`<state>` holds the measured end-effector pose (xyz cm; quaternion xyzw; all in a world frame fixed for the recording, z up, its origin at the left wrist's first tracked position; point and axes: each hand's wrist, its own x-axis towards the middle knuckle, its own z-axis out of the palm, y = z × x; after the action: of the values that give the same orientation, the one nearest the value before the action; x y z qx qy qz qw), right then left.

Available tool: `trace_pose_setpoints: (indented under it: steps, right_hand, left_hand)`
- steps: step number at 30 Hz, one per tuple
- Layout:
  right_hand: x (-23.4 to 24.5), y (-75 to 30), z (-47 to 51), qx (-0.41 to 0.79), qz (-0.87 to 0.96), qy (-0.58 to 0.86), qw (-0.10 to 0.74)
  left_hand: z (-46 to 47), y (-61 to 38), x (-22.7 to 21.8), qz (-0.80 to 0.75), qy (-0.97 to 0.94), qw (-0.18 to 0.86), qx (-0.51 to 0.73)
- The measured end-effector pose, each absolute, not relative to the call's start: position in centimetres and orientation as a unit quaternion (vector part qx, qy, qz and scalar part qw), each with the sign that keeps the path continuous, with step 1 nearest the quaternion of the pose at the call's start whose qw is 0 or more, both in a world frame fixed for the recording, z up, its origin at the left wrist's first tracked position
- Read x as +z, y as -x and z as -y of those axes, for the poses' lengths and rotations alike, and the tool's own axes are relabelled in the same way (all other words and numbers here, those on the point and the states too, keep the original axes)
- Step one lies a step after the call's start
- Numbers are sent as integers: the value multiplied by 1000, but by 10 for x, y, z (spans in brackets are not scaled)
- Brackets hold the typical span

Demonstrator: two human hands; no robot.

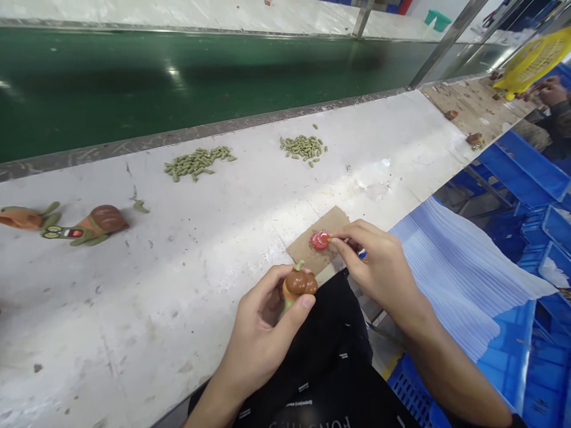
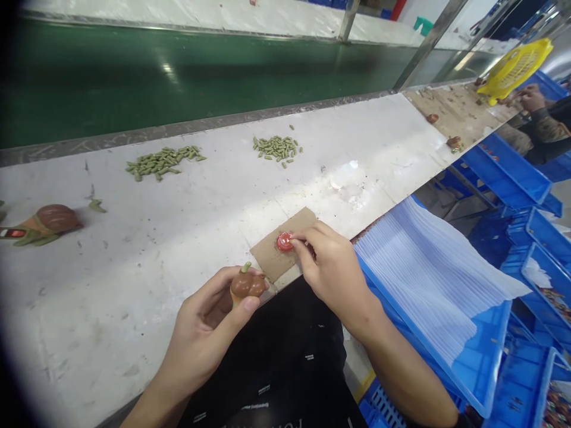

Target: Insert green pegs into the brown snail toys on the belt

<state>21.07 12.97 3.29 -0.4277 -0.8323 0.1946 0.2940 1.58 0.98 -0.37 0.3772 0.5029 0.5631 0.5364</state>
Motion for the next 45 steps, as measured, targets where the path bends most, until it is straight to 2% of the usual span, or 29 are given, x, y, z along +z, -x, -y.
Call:
trace_pose_setpoints:
  steps: [3, 7, 10, 29, 35, 45]
  right_hand:
    - [36, -210, -123, 259, 789, 450, 329]
    - [36, -209, -108, 491, 675, 431, 342]
    - [33, -208, -100, 570, 629, 408, 336]
    - [32, -210, -100, 538, 686, 388, 298]
    - [33, -204, -103, 460, 753, 389, 267]
    - [31, -220, -84, 463, 757, 358, 292]
  left_hand:
    - [-13, -12, -3, -513, -383, 524, 562]
    - [-15, -11, -3, -506, -384, 542, 550]
    - [-15, -12, -3, -494, -388, 553, 547]
    - [-14, -13, -4, -502, -412, 554, 522]
    - [-12, -12, -15, -501, -450, 520, 525]
    - [0, -17, -3, -526, -455, 519, 498]
